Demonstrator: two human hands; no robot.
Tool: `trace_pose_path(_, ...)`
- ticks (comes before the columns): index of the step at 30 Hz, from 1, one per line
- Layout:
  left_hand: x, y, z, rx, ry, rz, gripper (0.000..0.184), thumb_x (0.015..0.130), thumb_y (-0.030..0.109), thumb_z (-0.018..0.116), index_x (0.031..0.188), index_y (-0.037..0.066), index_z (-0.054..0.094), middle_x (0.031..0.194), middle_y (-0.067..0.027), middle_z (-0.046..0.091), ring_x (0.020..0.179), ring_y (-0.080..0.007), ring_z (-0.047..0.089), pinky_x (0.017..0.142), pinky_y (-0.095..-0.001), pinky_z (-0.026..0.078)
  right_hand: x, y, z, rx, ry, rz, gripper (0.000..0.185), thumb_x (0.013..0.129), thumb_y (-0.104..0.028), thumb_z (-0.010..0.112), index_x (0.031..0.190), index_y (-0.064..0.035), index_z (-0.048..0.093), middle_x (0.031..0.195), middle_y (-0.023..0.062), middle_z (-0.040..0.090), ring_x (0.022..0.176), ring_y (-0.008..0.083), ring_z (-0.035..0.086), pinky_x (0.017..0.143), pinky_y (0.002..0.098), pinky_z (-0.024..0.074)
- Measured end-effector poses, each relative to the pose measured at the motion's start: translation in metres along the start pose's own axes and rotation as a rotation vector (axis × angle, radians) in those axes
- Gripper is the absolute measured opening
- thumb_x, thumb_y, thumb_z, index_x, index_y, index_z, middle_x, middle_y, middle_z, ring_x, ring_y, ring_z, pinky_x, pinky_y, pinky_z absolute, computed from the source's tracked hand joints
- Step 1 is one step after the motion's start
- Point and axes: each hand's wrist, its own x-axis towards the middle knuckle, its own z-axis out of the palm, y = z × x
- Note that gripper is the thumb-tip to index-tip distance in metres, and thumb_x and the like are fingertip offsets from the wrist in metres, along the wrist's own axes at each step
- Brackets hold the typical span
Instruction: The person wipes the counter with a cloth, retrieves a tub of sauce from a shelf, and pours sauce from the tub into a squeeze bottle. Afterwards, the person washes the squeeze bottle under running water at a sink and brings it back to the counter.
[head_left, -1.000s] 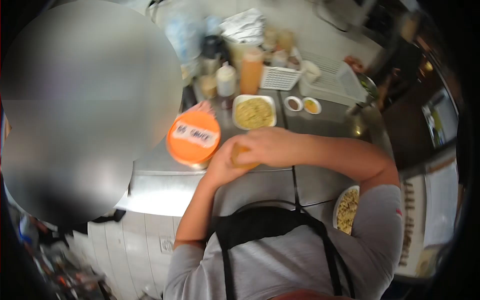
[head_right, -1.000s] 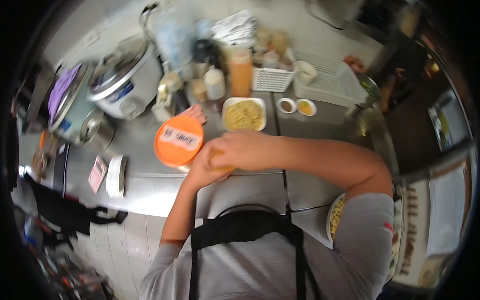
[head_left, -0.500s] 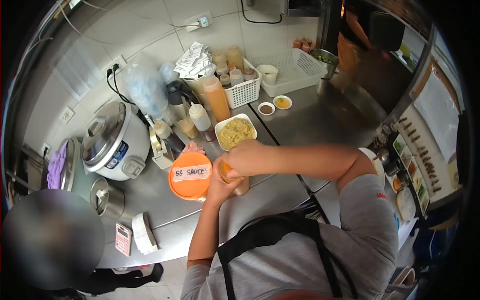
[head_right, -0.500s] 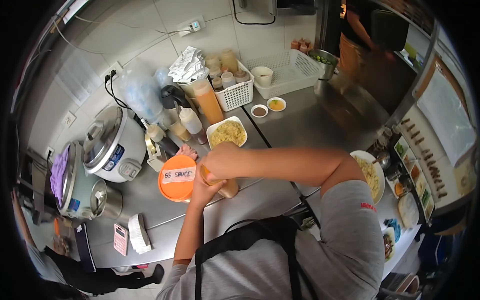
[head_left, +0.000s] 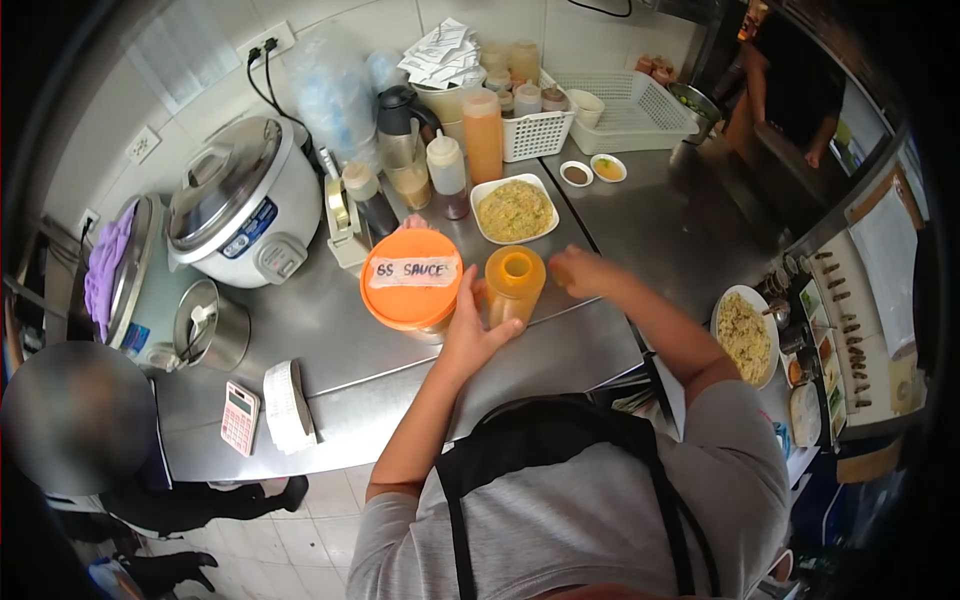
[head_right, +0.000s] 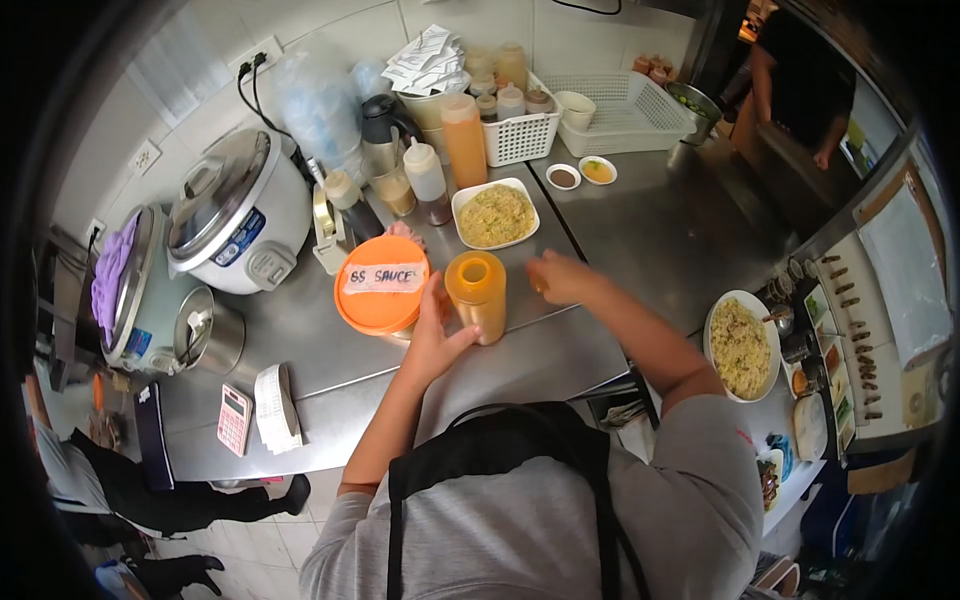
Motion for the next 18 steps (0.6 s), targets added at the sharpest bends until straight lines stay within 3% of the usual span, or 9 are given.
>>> trace_pose_path(4, -0.055, -0.024, -0.028, -0.095, 0.072, -0.207, 0.058, 0.068, 0.007, 0.068, 0.118, 0.003, 0.039, 0.093, -0.0047, 0.049, 0.084, -0.0125, 0.049, 0.073, -0.0249, 0.043, 0.011, 0.002, 0.005, -0.019, -0.185, -0.156, 0.027, 0.068, -0.011, 0.058, 0.095, -0.011, 0.055, 0.1, 0.0154, 0.05, 0.089, 0.0333, 0.052, 0.075, 0.0399, 0.043)
trace_pose_path(5, -0.068, -0.045, -0.042, -0.115, 0.134, -0.247, 0.052, 0.069, 0.005, 0.067, 0.115, 0.003, 0.043, 0.087, -0.0018, 0.049, 0.078, -0.0096, 0.048, 0.068, -0.0221, 0.043, 0.013, -0.002, -0.01, -0.047, -0.056, 0.011, 0.023, 0.071, -0.012, 0.056, 0.094, -0.0098, 0.056, 0.097, 0.0159, 0.053, 0.091, 0.0335, 0.052, 0.076, 0.0398, 0.0429)
trace_pose_path(9, -0.072, -0.053, -0.079, 0.01, 0.491, -0.123, 0.076, 0.06, 0.012, 0.073, 0.124, 0.004, 0.032, 0.108, -0.01, 0.045, 0.097, -0.018, 0.046, 0.081, -0.0306, 0.039, 0.027, -0.097, -0.153, 0.014, 0.46, 0.159, 0.024, 0.078, -0.012, 0.05, 0.1, -0.0035, 0.053, 0.093, 0.0143, 0.058, 0.085, 0.0265, 0.057, 0.075, 0.0341, 0.0446)
trace_pose_path(10, -0.067, -0.051, -0.083, 0.107, 0.526, -0.101, 0.082, 0.058, 0.014, 0.075, 0.126, 0.004, 0.029, 0.113, -0.0119, 0.043, 0.102, -0.0202, 0.044, 0.085, -0.0331, 0.038, 0.03, -0.134, -0.169, 0.015, 0.696, -0.106, 0.027, 0.081, -0.015, 0.049, 0.105, -0.004, 0.053, 0.091, 0.0137, 0.059, 0.083, 0.0252, 0.057, 0.073, 0.0333, 0.0449)
trace_pose_path(11, -0.062, -0.053, -0.085, 0.124, 0.512, -0.09, 0.087, 0.056, 0.016, 0.076, 0.127, 0.003, 0.027, 0.116, -0.0133, 0.041, 0.106, -0.0222, 0.041, 0.088, -0.0345, 0.035, 0.043, -0.172, -0.179, 0.148, 0.577, -0.147, 0.029, 0.082, -0.017, 0.049, 0.108, -0.0049, 0.052, 0.088, 0.0132, 0.059, 0.08, 0.0238, 0.057, 0.07, 0.0329, 0.0454)
trace_pose_path(12, -0.054, -0.055, -0.087, 0.139, 0.495, -0.073, 0.092, 0.054, 0.017, 0.077, 0.128, 0.002, 0.024, 0.12, -0.0147, 0.038, 0.11, -0.0241, 0.038, 0.092, -0.0359, 0.032, 0.05, -0.214, -0.173, 0.493, 0.415, -0.145, 0.027, 0.082, -0.017, 0.047, 0.106, -0.0047, 0.053, 0.086, 0.0121, 0.058, 0.078, 0.0226, 0.057, 0.067, 0.0329, 0.0458)
trace_pose_path(14, -0.043, -0.065, -0.086, 0.105, 0.447, -0.023, 0.098, 0.051, 0.019, 0.078, 0.129, 0.001, 0.021, 0.125, -0.0164, 0.034, 0.115, -0.0271, 0.035, 0.096, -0.0372, 0.028, 0.115, -0.252, -0.123, 0.037, 0.178, -0.227, 0.029, 0.08, -0.026, 0.048, 0.097, -0.0045, 0.056, 0.09, 0.015, 0.058, 0.079, 0.0285, 0.056, 0.069, 0.0379, 0.0451)
trace_pose_path(15, -0.04, -0.072, -0.083, 0.061, 0.42, 0.009, 0.099, 0.05, 0.019, 0.078, 0.129, 0.0, 0.021, 0.125, -0.0168, 0.034, 0.116, -0.0281, 0.034, 0.097, -0.0372, 0.027, 0.111, -0.271, -0.104, 0.159, 0.123, -0.061, 0.034, 0.078, -0.032, 0.048, 0.095, -0.0033, 0.056, 0.092, 0.0179, 0.057, 0.08, 0.0325, 0.056, 0.071, 0.0394, 0.0444)
trace_pose_path(18, -0.041, -0.078, -0.08, 0.047, 0.425, 0.059, 0.101, 0.048, 0.02, 0.079, 0.128, -0.001, 0.021, 0.125, -0.0173, 0.034, 0.117, -0.0294, 0.033, 0.098, -0.0363, 0.027, 0.146, -0.255, -0.016, -0.024, 0.399, 0.22, 0.036, 0.076, -0.037, 0.051, 0.093, -0.0071, 0.058, 0.098, 0.0151, 0.055, 0.097, 0.0311, 0.049, 0.08, 0.0465, 0.0368)
